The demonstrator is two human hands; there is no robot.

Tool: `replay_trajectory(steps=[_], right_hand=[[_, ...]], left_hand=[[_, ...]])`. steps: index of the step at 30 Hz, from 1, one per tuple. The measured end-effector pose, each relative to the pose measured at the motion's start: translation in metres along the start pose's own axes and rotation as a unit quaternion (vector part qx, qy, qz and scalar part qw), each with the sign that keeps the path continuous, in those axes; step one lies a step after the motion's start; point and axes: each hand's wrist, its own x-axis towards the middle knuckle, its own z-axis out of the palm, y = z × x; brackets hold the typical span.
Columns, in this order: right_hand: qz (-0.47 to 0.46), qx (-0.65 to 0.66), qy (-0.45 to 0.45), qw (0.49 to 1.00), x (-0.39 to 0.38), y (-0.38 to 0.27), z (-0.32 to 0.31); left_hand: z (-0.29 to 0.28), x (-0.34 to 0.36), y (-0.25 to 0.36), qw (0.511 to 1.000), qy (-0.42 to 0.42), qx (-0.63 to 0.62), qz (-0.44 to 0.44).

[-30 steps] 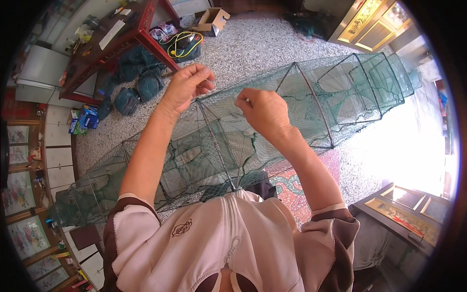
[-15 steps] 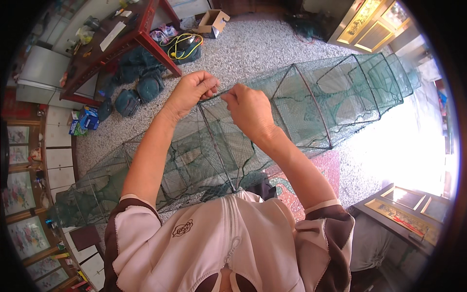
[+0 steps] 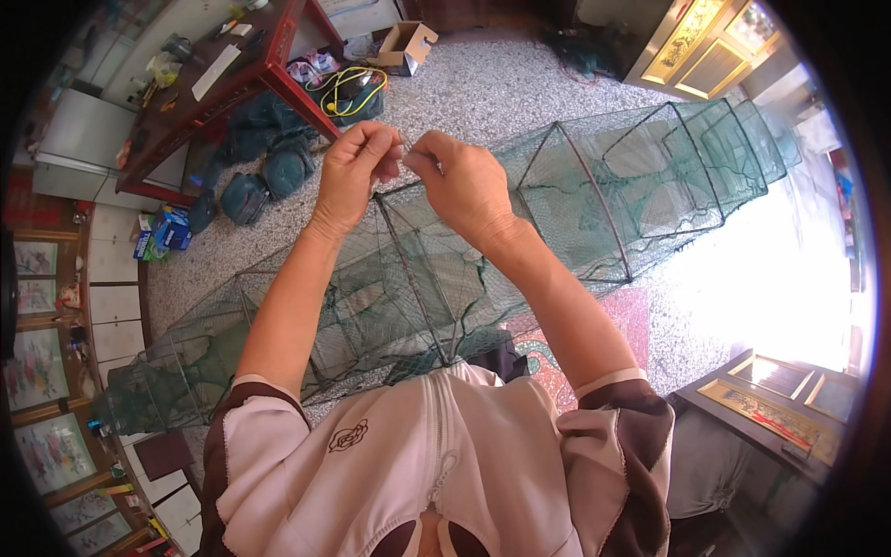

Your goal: The person repairs a green mesh fishing trap by hand and with a small dark tool, tying knots and securing sections of the net.

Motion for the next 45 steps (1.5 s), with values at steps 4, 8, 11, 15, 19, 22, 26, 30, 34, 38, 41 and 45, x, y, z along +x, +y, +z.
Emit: replay_trajectory(steps=[4, 8, 11, 15, 19, 22, 26, 30, 34, 38, 41, 45], right_hand=[[-0.072, 0.168, 0.149, 0.972, 0.018, -0.020, -0.011], [-0.116, 0.271, 0.192, 0.936, 0.032, -0.053, -0.058], [-0.193, 0.360, 0.225, 0.885, 0.038, -0.063, -0.087], [-0.183, 0.399, 0.298, 0.848, 0.043, -0.076, -0.137], [-0.198, 0.424, 0.285, 0.837, 0.044, -0.074, -0.150], [-0.193, 0.418, 0.276, 0.844, 0.042, -0.072, -0.148], [-0.201, 0.395, 0.276, 0.853, 0.041, -0.066, -0.145], [-0.201, 0.361, 0.282, 0.866, 0.034, -0.059, -0.145], [-0.167, 0.127, 0.206, 0.956, 0.012, -0.037, -0.139], [-0.114, 0.113, 0.056, 0.985, -0.007, -0.017, -0.098], [-0.037, -0.061, -0.029, 0.997, -0.021, 0.003, -0.077], [0.005, -0.124, -0.083, 0.989, -0.031, 0.016, -0.055]], left_hand=[[-0.003, 0.001, -0.005, 0.999, 0.006, 0.044, -0.014], [-0.002, 0.001, -0.012, 0.994, -0.015, 0.108, 0.018], [0.001, 0.001, -0.017, 0.969, -0.039, 0.230, 0.079], [0.005, -0.001, -0.016, 0.957, -0.021, 0.276, 0.088], [0.007, 0.001, -0.014, 0.971, 0.004, 0.227, 0.071], [0.008, 0.001, -0.011, 0.972, -0.010, 0.215, 0.092], [0.009, 0.000, 0.001, 0.934, -0.154, 0.300, 0.118], [0.005, 0.009, 0.004, 0.946, -0.160, 0.275, 0.065], [0.001, 0.017, 0.008, 0.985, -0.089, 0.150, 0.005], [-0.004, 0.030, 0.006, 0.987, -0.081, 0.129, -0.057], [-0.003, 0.032, 0.007, 0.987, -0.056, 0.109, -0.105], [-0.001, 0.028, 0.004, 0.988, -0.004, 0.064, -0.144]])
